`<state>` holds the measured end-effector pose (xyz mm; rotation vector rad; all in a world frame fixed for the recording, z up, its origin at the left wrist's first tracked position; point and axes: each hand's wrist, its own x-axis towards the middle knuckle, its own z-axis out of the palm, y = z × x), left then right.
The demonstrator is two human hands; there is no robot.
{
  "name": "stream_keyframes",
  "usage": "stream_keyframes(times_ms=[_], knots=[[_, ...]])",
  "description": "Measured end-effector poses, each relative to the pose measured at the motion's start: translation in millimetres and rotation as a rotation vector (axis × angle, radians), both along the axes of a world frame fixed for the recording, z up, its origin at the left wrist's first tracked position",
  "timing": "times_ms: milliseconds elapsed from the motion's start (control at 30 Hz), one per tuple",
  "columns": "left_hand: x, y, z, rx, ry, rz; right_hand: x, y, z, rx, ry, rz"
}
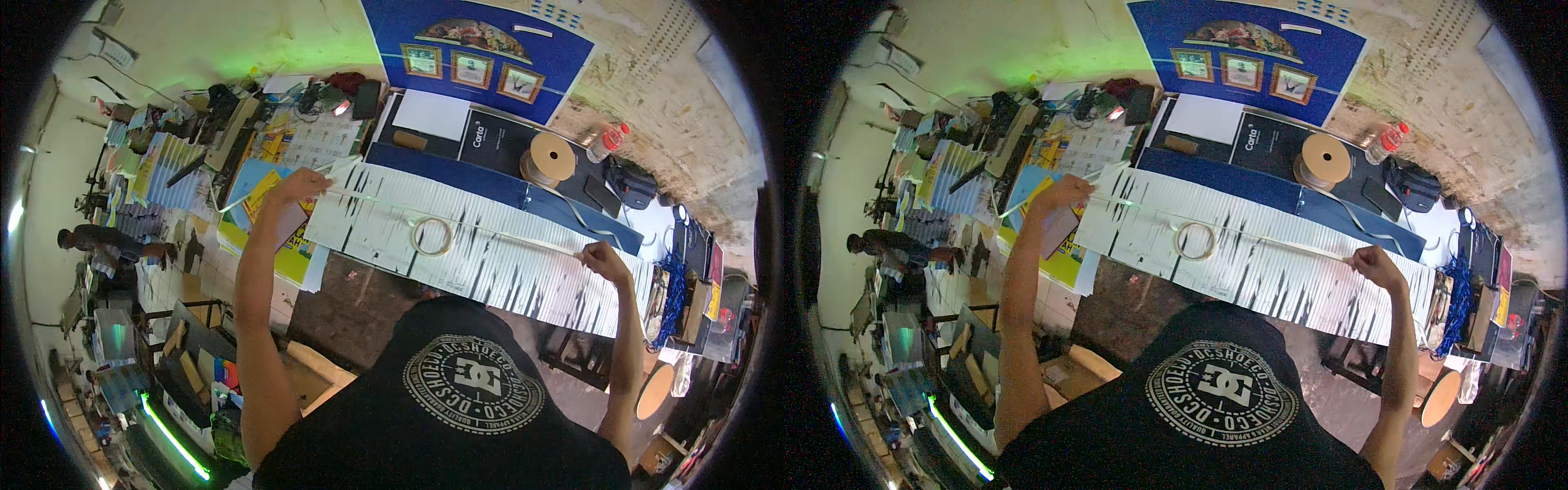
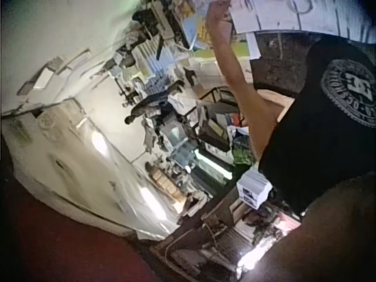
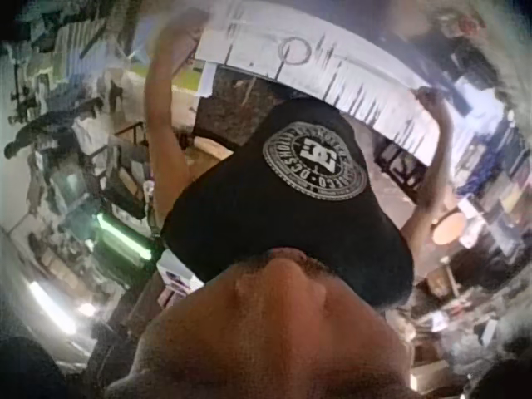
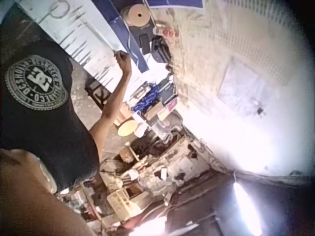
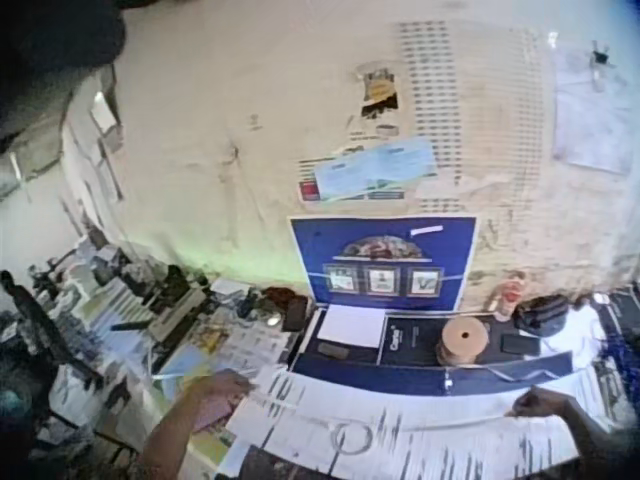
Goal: The person unwinds a strip from a spool, positions it across a paper board on the table, and applies adhesive tape along the strip, pressing it down by hand.
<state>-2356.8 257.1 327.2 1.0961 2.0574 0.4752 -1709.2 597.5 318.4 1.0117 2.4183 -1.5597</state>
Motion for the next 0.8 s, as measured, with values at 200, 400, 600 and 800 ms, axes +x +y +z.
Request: stream_keyframes(times_ms=[200, 400, 600, 800], knots=[[-42.5, -12.0, 28.1, 0.024, 0.183, 0.062, -2.2, -14.5, 2.3, -0.100, -0.010, -0.083], [-74.0, -13.9, -30.9, 0.174, 0.326, -0.010, 48.0, -6.8, -4.4, -0.004, -0.245, -0.112], [-90.7, -6.3, -101.1, 0.169, 0.325, 0.046, 282.1, -6.4, -17.0, 0.767, -0.919, 0.522], [-104.3, -35.6, -113.0, 0.155, 0.315, -0.011, 302.1, -31.9, -46.8, 0.735, -1.069, -0.456]])
